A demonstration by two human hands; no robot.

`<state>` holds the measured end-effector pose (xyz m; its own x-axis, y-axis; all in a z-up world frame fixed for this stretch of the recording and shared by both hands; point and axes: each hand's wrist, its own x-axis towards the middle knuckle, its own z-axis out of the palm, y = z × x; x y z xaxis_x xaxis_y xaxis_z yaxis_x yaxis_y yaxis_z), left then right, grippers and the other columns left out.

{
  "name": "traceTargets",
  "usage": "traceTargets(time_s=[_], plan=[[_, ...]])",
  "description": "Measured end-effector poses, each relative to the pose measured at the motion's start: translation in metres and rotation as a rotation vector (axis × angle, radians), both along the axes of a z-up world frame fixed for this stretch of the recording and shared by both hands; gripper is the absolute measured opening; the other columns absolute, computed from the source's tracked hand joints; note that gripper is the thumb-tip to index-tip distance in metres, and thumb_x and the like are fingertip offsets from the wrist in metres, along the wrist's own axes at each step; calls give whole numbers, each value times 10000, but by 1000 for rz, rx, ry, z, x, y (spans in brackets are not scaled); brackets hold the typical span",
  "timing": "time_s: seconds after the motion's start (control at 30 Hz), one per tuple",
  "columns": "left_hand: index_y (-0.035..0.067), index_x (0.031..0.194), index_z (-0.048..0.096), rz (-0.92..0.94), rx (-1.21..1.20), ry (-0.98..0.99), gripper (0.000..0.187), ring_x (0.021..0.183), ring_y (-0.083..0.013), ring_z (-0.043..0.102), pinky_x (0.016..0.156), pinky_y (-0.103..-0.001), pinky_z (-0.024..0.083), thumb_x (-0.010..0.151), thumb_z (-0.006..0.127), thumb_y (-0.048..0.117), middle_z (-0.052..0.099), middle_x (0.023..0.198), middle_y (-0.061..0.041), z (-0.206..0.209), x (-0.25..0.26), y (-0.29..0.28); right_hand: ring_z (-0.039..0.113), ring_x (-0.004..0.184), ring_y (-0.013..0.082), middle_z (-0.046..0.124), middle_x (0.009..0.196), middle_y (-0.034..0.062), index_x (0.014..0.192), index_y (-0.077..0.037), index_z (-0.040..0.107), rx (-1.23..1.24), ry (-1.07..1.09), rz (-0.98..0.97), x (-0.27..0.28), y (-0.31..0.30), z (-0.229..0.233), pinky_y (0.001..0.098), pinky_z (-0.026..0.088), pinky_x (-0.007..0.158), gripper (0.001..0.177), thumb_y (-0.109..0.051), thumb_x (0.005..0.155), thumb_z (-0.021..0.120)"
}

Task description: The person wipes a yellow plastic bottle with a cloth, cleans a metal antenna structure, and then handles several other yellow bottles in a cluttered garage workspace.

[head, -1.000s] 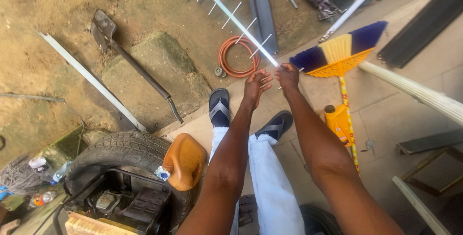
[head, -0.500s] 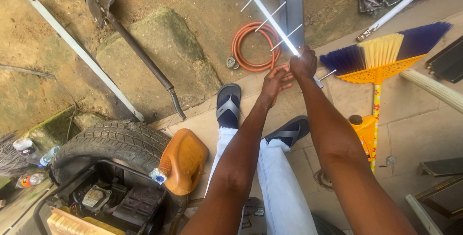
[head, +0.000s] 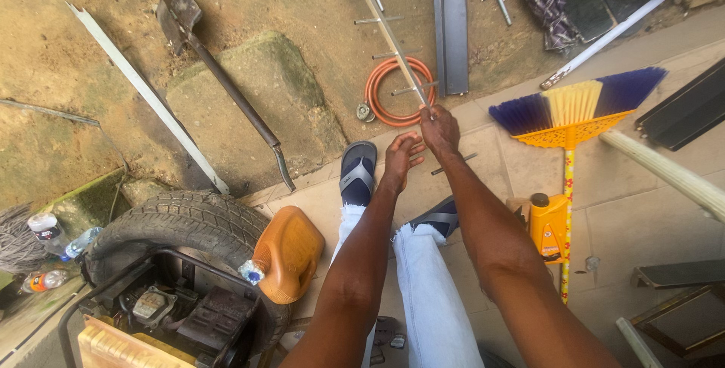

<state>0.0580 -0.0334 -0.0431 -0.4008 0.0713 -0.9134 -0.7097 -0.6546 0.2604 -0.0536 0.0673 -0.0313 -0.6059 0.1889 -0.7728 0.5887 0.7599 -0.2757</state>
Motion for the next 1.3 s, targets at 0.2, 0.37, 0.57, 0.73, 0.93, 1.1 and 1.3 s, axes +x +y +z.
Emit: traceTargets(time_s=[0.2, 0.37, 0.57, 0.73, 0.93, 1.1, 1.3], plan=[[71, 1265, 591, 51, -28, -38, 336, 1055, -202, 672, 834, -347, 549, 1000, 586, 277, 678, 1179, -88, 27, 8, -11, 370, 469, 97, 452, 639, -8, 985, -87, 635, -496, -376, -479, 2, 4, 39, 283, 295, 403, 320, -400, 1039, 600], [68, 1252, 588, 196, -80, -17, 333, 1001, -164, 678, 790, -303, 549, 1006, 602, 291, 695, 1138, -74, 46, -5, -6, 387, 451, 62, 464, 632, -47, 947, -128, 572, -603, -348, -537, 28, 1, 73, 255, 284, 375, 270, -381, 1041, 557], [-24, 1342, 600, 191, -236, 115, 405, 816, -118, 636, 668, -226, 505, 989, 681, 156, 726, 1017, -76, 75, -16, -5, 547, 493, 144, 594, 702, 73, 1007, -55, 607, -329, -170, -333, 92, -21, 96, 326, 444, 418, 280, -332, 1021, 575], [55, 1469, 440, 110, -115, 28, 577, 740, -143, 663, 613, -259, 527, 933, 653, 66, 711, 975, -82, 126, -16, -15, 668, 734, 258, 700, 884, 140, 1186, -66, 614, -99, 98, -13, 113, -37, 164, 408, 492, 647, 259, -305, 1088, 594], [16, 1431, 485, 111, 148, 132, 447, 691, -148, 629, 584, -322, 543, 1010, 608, 98, 687, 960, -85, 217, -32, -55, 680, 642, 196, 676, 912, 91, 1273, -62, 528, -469, -222, -175, 50, -48, 311, 360, 564, 578, 353, -166, 939, 571], [30, 1449, 572, -107, -82, 303, 426, 867, -165, 676, 773, -301, 561, 1027, 544, 78, 711, 1114, -105, 309, -65, -65, 576, 578, 159, 587, 826, 78, 1222, -42, 570, -595, -229, -431, 21, -47, 415, 337, 522, 498, 293, -141, 947, 585], [207, 1531, 393, -10, 6, 243, 619, 1091, -255, 590, 835, -373, 554, 936, 520, 95, 564, 1351, -152, 414, -85, -68, 587, 594, 124, 619, 811, 51, 1103, -46, 655, -743, -175, -515, 12, -28, 533, 292, 489, 484, 228, -208, 949, 614]])
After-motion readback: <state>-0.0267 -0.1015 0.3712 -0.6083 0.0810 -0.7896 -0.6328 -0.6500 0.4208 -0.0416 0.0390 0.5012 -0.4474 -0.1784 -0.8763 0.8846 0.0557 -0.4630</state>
